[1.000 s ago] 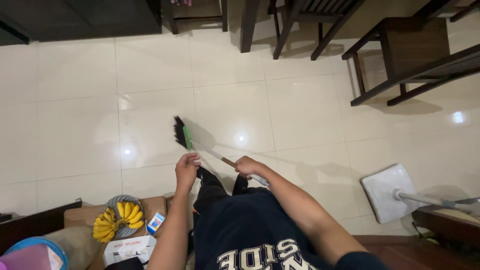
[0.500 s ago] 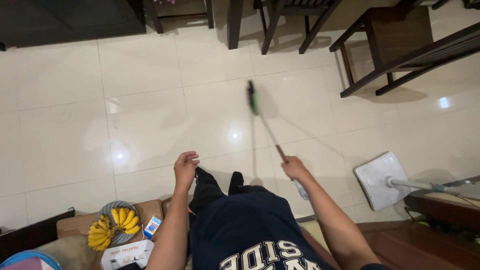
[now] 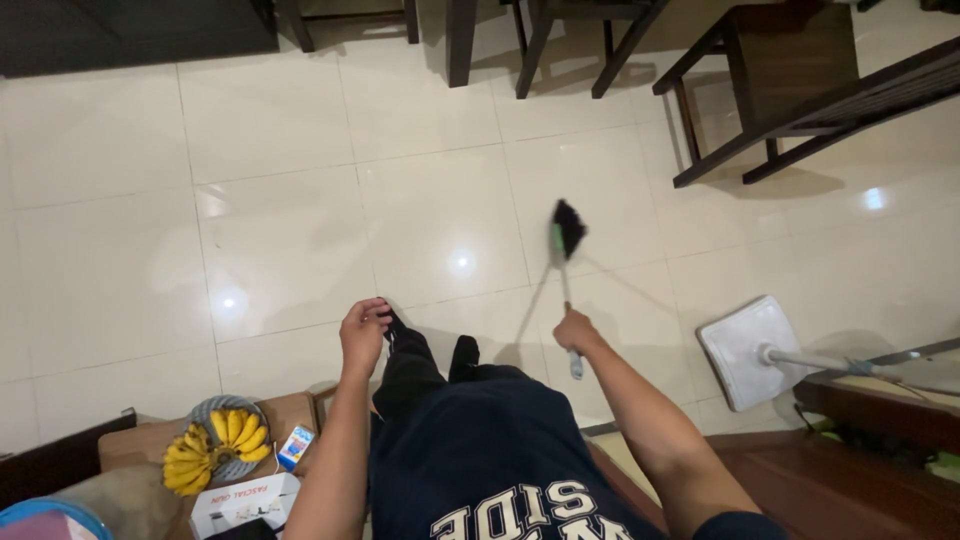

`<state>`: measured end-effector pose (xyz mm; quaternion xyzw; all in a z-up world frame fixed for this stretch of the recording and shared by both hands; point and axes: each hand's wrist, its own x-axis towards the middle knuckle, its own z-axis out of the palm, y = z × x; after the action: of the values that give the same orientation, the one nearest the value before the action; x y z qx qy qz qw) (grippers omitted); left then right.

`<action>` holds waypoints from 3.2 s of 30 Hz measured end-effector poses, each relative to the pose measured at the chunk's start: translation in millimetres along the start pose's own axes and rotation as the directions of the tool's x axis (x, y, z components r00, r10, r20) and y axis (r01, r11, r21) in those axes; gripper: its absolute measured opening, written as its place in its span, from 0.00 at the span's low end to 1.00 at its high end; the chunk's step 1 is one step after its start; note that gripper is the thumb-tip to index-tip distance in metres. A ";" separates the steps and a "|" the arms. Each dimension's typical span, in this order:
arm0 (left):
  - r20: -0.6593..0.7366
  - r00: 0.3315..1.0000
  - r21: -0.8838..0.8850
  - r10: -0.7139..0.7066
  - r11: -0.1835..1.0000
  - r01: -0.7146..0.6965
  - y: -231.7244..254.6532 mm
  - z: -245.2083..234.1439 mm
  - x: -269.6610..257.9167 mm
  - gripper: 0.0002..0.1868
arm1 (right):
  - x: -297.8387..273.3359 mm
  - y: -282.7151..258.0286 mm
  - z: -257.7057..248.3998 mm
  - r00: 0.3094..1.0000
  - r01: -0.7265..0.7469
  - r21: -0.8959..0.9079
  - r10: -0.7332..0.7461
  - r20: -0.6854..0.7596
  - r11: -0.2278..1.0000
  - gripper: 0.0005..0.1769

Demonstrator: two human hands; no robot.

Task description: Sweeping the tiled floor with a broom.

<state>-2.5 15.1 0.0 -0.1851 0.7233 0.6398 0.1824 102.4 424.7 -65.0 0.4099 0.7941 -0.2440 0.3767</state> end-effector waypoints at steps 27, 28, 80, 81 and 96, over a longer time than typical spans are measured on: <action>-0.065 0.998 -0.131 -0.004 0.991 -0.005 13.5 -71.0 71.5 0.19 | -86.5 -239.1 64.0 0.721 0.147 0.469 -0.419 0.552 0.871 0.06; -0.063 0.998 -0.134 -0.005 0.991 -0.004 11.9 -77.2 77.1 0.19 | -94.1 -240.7 56.7 0.723 0.147 0.467 -0.417 0.551 0.872 0.06; -0.062 0.998 -0.005 0.016 1.000 -0.017 136.4 -78.3 318.2 0.16 | 198.1 -422.6 -92.1 0.995 0.098 0.003 -0.098 0.029 0.995 0.21; -0.068 0.998 -0.005 0.011 1.000 -0.011 137.1 -78.4 322.3 0.17 | 211.6 -432.5 -89.6 0.987 0.154 -0.160 -0.145 0.066 0.975 0.22; -0.104 0.995 -0.110 -0.001 0.994 -0.010 160.8 -14.4 369.9 0.15 | 133.3 -500.6 -39.9 0.640 0.761 -0.340 -0.557 0.529 0.552 0.24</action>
<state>-403.3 6.2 -45.6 -0.2264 0.6957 0.6687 0.1326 -382.1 242.0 -108.2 -0.1002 0.8401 -0.2082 0.4908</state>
